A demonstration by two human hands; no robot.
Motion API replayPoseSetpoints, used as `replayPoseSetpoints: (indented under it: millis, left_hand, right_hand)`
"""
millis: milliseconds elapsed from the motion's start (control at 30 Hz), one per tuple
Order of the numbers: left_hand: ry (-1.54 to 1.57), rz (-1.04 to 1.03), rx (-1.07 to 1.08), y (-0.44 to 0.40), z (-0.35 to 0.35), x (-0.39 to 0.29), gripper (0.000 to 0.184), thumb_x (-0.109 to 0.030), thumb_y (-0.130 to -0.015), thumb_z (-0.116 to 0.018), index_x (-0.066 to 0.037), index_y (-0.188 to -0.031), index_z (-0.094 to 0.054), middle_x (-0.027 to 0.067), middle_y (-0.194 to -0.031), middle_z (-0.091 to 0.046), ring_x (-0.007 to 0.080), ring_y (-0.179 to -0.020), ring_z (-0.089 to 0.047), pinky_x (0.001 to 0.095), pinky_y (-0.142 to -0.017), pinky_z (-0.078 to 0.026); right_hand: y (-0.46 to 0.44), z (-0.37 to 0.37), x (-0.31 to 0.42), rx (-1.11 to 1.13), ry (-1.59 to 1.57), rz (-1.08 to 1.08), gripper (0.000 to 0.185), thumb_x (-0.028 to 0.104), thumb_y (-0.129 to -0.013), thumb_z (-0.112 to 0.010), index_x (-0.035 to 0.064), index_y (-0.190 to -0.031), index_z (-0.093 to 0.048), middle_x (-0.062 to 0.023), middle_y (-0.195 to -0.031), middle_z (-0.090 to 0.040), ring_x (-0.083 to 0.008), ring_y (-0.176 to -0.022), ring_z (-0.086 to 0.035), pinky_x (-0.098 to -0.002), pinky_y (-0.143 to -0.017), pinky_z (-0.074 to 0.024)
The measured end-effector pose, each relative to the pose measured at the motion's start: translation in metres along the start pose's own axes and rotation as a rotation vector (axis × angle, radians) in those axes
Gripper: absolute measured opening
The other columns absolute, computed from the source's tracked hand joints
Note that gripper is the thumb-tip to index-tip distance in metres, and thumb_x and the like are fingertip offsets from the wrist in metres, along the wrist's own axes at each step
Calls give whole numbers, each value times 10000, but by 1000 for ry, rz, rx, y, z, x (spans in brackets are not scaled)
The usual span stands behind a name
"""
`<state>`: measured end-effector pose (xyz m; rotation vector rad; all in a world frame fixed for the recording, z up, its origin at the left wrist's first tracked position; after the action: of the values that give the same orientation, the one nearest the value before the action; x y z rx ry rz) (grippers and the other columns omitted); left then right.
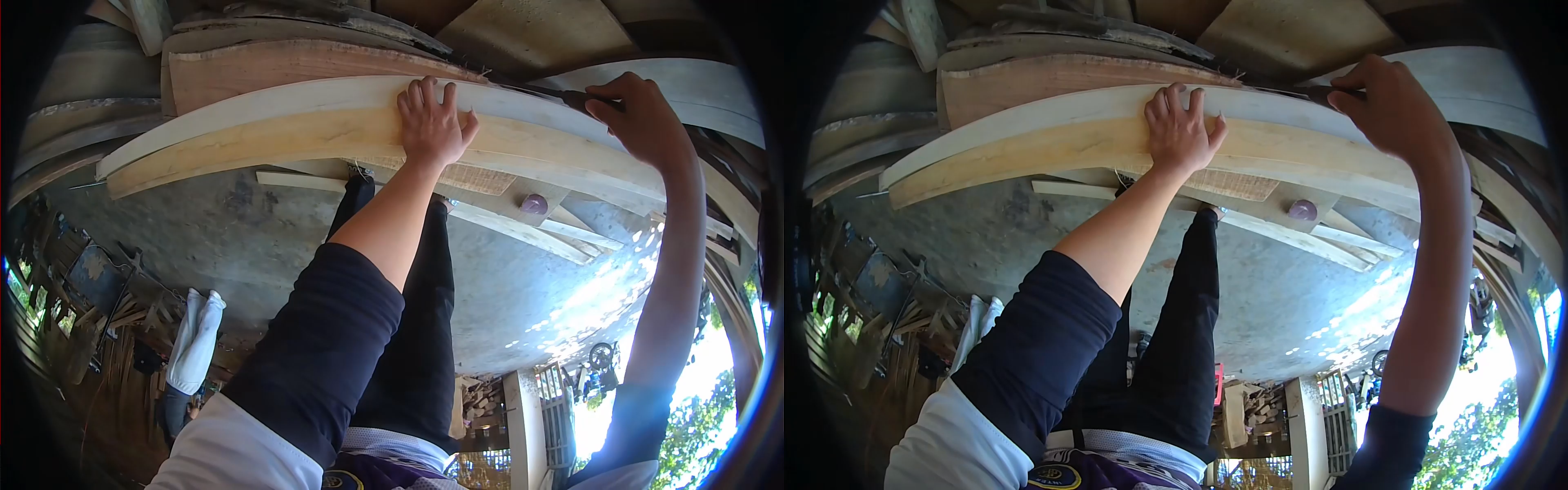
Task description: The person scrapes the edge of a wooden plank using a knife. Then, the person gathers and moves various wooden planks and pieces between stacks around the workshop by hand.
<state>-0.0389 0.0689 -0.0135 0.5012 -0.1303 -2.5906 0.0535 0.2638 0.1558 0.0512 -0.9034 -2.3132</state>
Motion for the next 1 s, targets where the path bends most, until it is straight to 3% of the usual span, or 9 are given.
replayPoseSetpoints:
  millis: [233,467,567,767,1000]
  left_hand:
    - [-18,0,9,1,-2,1,492,-468,-834,-563,-79,-1135,-559,173,-1221,-463,326,-1157,-407,494,-975,-301]
    - [-19,4,20,1,-3,1,495,-473,-838,-558,-80,-1139,-556,173,-1224,-464,327,-1161,-403,494,-978,-299]
    - [-11,5,15,1,-4,1,482,-467,-837,-565,-84,-1129,-550,175,-1234,-459,333,-1175,-398,498,-975,-301]
    - [-17,3,16,0,-4,2,467,-465,-839,-565,-82,-1105,-547,177,-1229,-459,334,-1164,-400,496,-963,-306]
    - [-5,-2,2,1,-5,3,465,-466,-835,-569,-84,-1099,-549,177,-1218,-462,333,-1148,-407,494,-954,-311]
  right_hand:
    - [14,-29,16,-161,58,89,229,217,-877,-676,25,-989,-727,-218,-934,-671,-402,-894,-633,-461,-810,-504]
    - [28,-13,24,-158,88,76,229,209,-880,-672,27,-1009,-722,-190,-932,-679,-389,-886,-636,-466,-815,-500]
    - [21,-31,13,-26,30,-26,279,238,-899,-661,58,-1105,-714,-187,-939,-680,-351,-873,-628,-424,-820,-485]
    - [26,-22,24,-130,75,2,233,221,-886,-661,39,-1016,-724,-190,-945,-684,-370,-929,-634,-460,-842,-500]
    - [20,-22,24,-126,34,14,231,207,-880,-666,24,-1006,-723,-193,-916,-690,-378,-877,-653,-455,-816,-510]
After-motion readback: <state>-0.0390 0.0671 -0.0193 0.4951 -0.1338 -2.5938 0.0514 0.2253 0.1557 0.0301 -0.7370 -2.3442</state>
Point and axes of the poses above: each hand's wrist, its own y-axis away from the middle knuckle, its own z-axis out of the back of the hand, x = y × z, the point moved 8 cm from there along -y, towards the middle knuckle
